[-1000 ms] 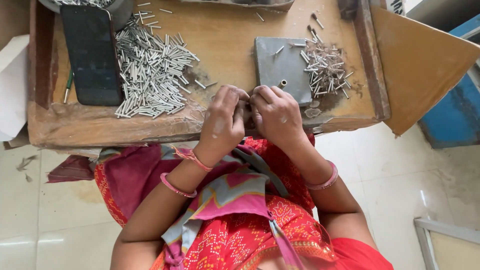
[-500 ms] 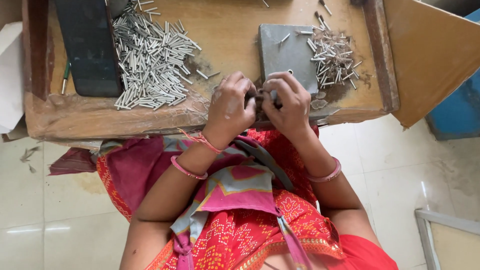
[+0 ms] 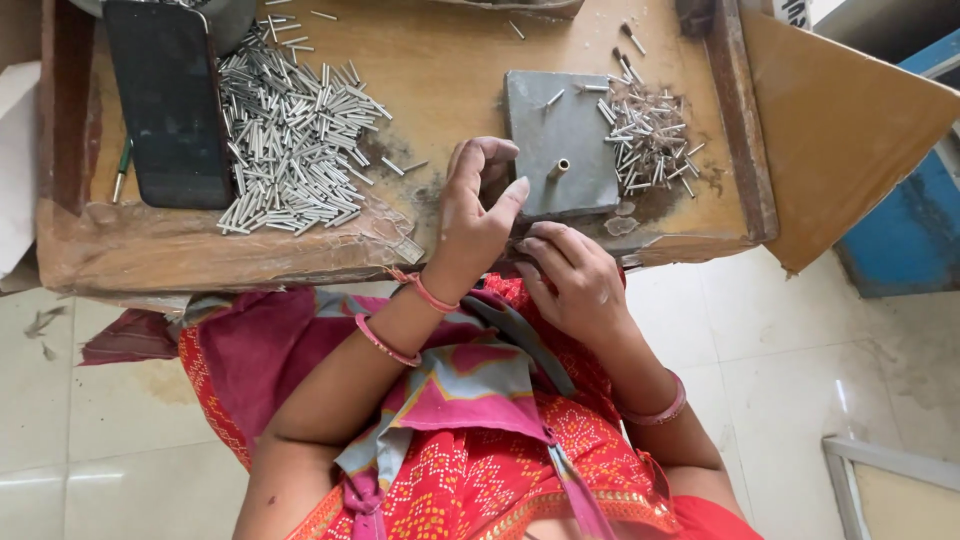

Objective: The person sits at a workbench and assembles small metal cylindrical parts one at a time, picking a piece from a pile, working it between the fingers, and pressing it into a hole in a gray stone block on the bench. Finished pieces accumulate in a pile beside the block.

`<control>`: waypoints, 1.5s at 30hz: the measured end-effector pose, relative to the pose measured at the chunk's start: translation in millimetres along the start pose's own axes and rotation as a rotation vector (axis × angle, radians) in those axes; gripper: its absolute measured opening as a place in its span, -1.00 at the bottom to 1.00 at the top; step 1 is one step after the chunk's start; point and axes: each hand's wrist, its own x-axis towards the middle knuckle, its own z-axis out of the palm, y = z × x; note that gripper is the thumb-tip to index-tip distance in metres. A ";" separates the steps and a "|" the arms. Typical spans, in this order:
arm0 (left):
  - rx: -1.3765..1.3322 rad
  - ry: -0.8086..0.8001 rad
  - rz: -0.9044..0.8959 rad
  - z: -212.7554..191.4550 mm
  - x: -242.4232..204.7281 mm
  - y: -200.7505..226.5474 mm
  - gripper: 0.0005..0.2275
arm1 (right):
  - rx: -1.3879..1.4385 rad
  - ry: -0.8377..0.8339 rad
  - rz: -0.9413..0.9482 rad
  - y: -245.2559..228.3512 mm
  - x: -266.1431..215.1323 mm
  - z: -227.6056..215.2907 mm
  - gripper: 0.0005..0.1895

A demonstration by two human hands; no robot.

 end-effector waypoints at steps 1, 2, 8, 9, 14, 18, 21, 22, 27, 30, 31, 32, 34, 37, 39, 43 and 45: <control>0.000 0.002 -0.001 4.3 3.4 -7.7 -0.69 | 0.000 -0.002 -0.002 3.5 -2.0 2.1 -0.79; -0.255 0.008 -0.126 8.6 3.2 -14.9 -0.75 | -0.005 -0.008 -0.014 4.9 -6.8 3.9 -0.79; -0.325 -0.006 -0.120 -9.5 -5.8 9.1 -0.87 | -0.054 0.115 -0.047 12.3 -24.4 28.6 -0.85; -0.131 -0.042 -0.001 -17.5 -9.7 21.2 -0.85 | -0.058 0.197 -0.067 10.9 -28.0 31.7 -0.84; 0.059 -0.349 0.227 -47.4 -21.6 59.6 -0.71 | 0.294 0.195 0.196 13.8 -21.9 15.3 -0.85; -0.028 -0.476 0.234 -53.5 -25.9 63.5 -0.71 | 1.381 -0.061 0.643 39.8 -40.4 15.3 -0.85; 0.011 -0.377 0.300 -49.6 -29.1 62.5 -0.81 | 1.467 -0.190 0.758 44.8 -47.2 15.3 -0.84; 0.009 -0.378 0.295 -47.0 -31.0 62.1 -0.81 | 1.467 -0.191 0.764 35.3 -40.8 10.4 -0.84; -0.362 -0.293 -0.150 -34.2 -45.6 28.7 -0.93 | 1.162 0.058 0.571 -9.1 -15.2 -4.8 -0.72; -0.684 -0.369 -0.449 -28.2 -50.4 19.9 -0.95 | 0.532 0.215 0.173 -16.3 -11.5 -8.5 -0.72; -0.682 -0.360 -0.449 -24.6 -51.8 16.7 -0.95 | 0.538 0.209 0.169 -13.5 -14.1 -6.4 -0.72; -0.675 -0.378 -0.464 -22.6 -53.1 13.7 -0.95 | 0.503 0.232 0.156 -11.1 -15.9 -3.0 -0.75; -0.658 -0.382 -0.477 -27.6 -49.2 17.3 -0.96 | 0.482 0.252 0.134 -6.7 -16.5 4.6 -0.78; -0.166 -0.351 -0.130 -49.7 -27.2 32.3 -0.95 | 0.403 0.282 0.132 2.7 -11.8 17.6 -0.85; 0.327 -0.247 0.134 -64.4 -8.8 35.7 -0.82 | 0.388 0.244 0.170 12.2 -11.8 24.0 -0.85; 0.651 -0.124 0.173 -82.4 17.7 11.5 -0.79 | 0.693 0.236 0.284 25.3 -14.5 31.9 -0.88; 0.917 -0.117 0.253 -83.5 21.0 0.1 -0.82 | 0.659 0.207 0.239 23.7 -12.1 30.8 -0.88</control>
